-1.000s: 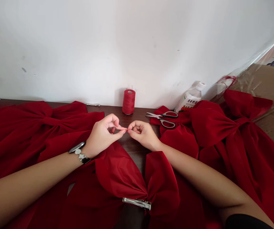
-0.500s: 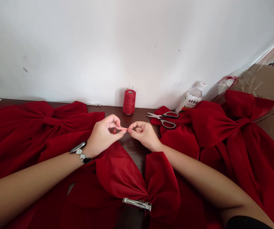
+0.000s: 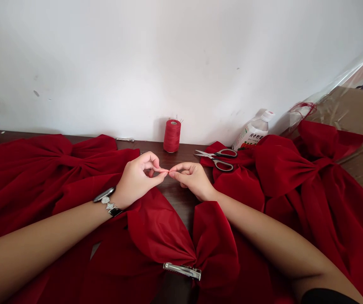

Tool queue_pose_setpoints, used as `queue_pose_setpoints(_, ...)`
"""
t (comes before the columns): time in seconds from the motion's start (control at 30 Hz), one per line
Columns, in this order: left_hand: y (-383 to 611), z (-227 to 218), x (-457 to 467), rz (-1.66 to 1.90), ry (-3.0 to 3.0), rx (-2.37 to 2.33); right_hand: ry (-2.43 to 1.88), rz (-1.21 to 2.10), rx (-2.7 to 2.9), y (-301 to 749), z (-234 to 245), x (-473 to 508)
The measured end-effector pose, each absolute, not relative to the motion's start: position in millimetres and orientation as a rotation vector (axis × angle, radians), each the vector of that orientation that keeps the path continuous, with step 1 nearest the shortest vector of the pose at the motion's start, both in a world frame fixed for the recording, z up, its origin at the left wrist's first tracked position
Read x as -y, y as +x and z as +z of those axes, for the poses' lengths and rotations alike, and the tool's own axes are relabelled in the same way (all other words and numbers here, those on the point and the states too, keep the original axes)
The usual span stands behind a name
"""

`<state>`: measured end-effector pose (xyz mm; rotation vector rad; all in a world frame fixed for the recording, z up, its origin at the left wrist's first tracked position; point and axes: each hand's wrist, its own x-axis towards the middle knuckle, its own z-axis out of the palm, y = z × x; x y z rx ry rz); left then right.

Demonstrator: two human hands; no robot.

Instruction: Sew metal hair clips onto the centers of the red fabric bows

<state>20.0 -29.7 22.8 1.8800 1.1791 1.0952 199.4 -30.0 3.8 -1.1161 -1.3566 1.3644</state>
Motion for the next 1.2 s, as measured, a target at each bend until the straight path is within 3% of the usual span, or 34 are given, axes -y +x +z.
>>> queue_pose_setpoints(0.57,16.5,18.8,18.5,1.141,1.722,-1.146,-0.749,1.600,1.118,203.2,2.2,25.9)
queue_pose_setpoints(1.0,17.9,15.2,23.6,0.887,2.059,-1.078,-0.609,1.641,1.234,202.2,-2.5,26.0)
queue_pose_setpoints(1.2,16.7,13.0,17.8,1.015,2.161,-1.111,-0.614,1.639,1.311,200.9,-3.0,25.3)
